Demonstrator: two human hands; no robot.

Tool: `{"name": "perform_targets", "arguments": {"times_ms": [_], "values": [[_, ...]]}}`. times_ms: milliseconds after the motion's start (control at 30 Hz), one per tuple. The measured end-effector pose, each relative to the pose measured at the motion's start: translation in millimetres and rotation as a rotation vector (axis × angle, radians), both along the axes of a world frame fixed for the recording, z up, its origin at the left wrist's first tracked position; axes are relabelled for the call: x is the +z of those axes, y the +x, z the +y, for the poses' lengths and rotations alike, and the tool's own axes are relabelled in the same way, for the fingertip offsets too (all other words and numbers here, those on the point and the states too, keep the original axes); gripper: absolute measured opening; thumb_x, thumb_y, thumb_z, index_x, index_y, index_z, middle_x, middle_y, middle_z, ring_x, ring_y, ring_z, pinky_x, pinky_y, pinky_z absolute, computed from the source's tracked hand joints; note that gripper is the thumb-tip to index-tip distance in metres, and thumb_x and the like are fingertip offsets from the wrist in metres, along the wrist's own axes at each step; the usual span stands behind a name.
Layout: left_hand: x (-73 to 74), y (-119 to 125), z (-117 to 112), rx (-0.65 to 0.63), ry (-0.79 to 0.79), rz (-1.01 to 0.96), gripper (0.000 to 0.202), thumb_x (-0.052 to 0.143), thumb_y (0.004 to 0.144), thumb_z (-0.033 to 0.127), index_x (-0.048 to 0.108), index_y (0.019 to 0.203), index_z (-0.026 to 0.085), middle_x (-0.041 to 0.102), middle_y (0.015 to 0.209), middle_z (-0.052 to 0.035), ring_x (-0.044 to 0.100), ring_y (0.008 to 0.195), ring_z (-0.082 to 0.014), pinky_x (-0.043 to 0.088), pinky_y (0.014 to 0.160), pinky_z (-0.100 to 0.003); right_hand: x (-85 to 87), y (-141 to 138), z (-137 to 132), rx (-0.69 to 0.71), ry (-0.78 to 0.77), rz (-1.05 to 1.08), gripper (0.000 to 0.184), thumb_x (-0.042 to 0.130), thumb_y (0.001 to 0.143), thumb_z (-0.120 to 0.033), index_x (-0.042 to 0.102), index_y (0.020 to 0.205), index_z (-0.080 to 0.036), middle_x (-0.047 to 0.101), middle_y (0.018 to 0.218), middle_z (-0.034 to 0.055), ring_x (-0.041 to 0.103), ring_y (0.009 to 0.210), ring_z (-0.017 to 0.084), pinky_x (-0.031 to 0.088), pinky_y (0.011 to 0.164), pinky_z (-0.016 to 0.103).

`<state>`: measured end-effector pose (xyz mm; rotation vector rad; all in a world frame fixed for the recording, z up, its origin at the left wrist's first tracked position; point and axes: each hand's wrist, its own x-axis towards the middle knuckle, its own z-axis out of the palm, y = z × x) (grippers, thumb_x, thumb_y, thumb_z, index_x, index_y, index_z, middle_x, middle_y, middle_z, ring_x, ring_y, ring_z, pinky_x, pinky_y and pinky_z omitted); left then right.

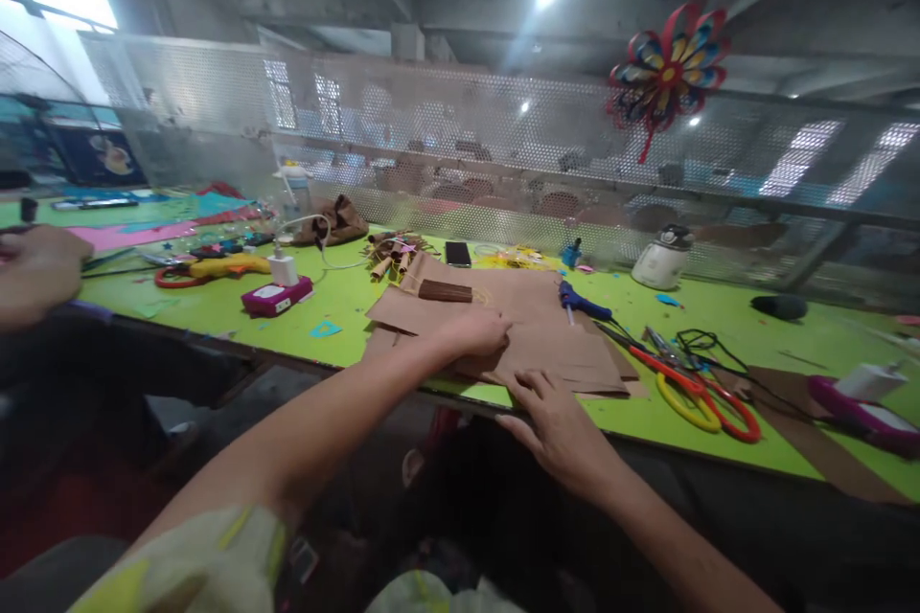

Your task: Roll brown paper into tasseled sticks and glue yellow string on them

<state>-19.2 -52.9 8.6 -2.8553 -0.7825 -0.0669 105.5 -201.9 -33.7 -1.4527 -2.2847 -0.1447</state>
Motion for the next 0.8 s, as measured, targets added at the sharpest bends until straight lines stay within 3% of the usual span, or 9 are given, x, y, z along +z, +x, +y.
{"name": "perform_targets", "arguments": {"times_ms": [67,133,200,300,467,633,800], "values": [[5.0,-1.0,-18.7,-0.023,0.01,0.004,0.02,0.054,0.079,0.024,0.064,0.086,0.009,0.063,0.08,-0.0141,0.059,0.074,-0.0228,0.044,0.066,-0.032,1.3,-0.5,0.8,0.003,-0.01,0.004,0.035,0.048,0.088,-0.037,0.055,0.119,-0.02,0.057,0.112,0.0128,0.05,0.105,0.029,0.045,0.087,0.048],[0.6,-6.3,-44.8,-0.116,0.056,-0.046,0.018,0.052,0.081,0.021,0.065,0.086,0.009,0.063,0.082,-0.0145,0.059,0.075,-0.0219,0.045,0.067,-0.031,0.6,-0.8,0.8,-0.01,-0.021,0.006,0.029,0.05,0.087,-0.032,0.06,0.11,-0.018,0.057,0.111,0.0133,0.051,0.104,0.028,0.044,0.088,0.047],[-12.0,-14.7,-71.0,-0.185,0.103,-0.084,0.016,0.052,0.083,0.021,0.064,0.086,0.011,0.063,0.082,-0.0133,0.058,0.079,-0.0219,0.045,0.071,-0.032,-3.2,-1.1,-0.2,-0.023,-0.017,0.004,0.028,0.054,0.083,-0.028,0.061,0.106,-0.015,0.057,0.113,0.0149,0.05,0.106,0.029,0.043,0.091,0.048],[-36.2,-27.8,-96.3,-0.073,0.153,-0.279,0.024,0.039,0.091,0.021,0.06,0.096,0.012,0.063,0.092,-0.0109,0.057,0.087,-0.0204,0.045,0.08,-0.034,-12.7,-1.5,-2.2,-0.036,0.003,-0.009,0.04,0.057,0.079,-0.027,0.056,0.116,-0.011,0.054,0.122,0.0174,0.046,0.114,0.031,0.04,0.095,0.05],[-57.7,-39.2,-101.4,-0.028,0.167,-0.393,0.043,0.05,0.086,0.035,0.049,0.117,0.006,0.056,0.115,-0.0154,0.048,0.112,-0.0267,0.038,0.098,-0.039,-23.3,0.4,-2.2,-0.05,0.033,-0.047,0.055,0.058,0.077,-0.026,0.047,0.129,-0.009,0.051,0.128,0.0182,0.044,0.12,0.031,0.036,0.101,0.051],[-55.5,-42.1,-101.2,0.014,0.096,-0.369,0.043,0.053,0.084,0.037,0.049,0.116,0.008,0.054,0.117,-0.016,0.05,0.111,-0.028,0.041,0.096,-0.039,-22.2,15.1,-2.5,-0.015,0.051,-0.091,0.055,0.058,0.08,-0.034,0.048,0.129,-0.012,0.052,0.131,0.0149,0.046,0.121,0.029,0.038,0.101,0.047],[-53.3,-49.0,-101.1,0.019,0.075,-0.367,0.037,0.054,0.084,0.034,0.051,0.111,0.009,0.052,0.115,-0.0159,0.049,0.112,-0.0288,0.042,0.095,-0.039,-23.8,38.2,-7.5,-0.105,0.084,-0.126,0.055,0.053,0.083,-0.046,0.051,0.125,-0.011,0.055,0.128,0.0153,0.049,0.118,0.029,0.041,0.099,0.047]]}}
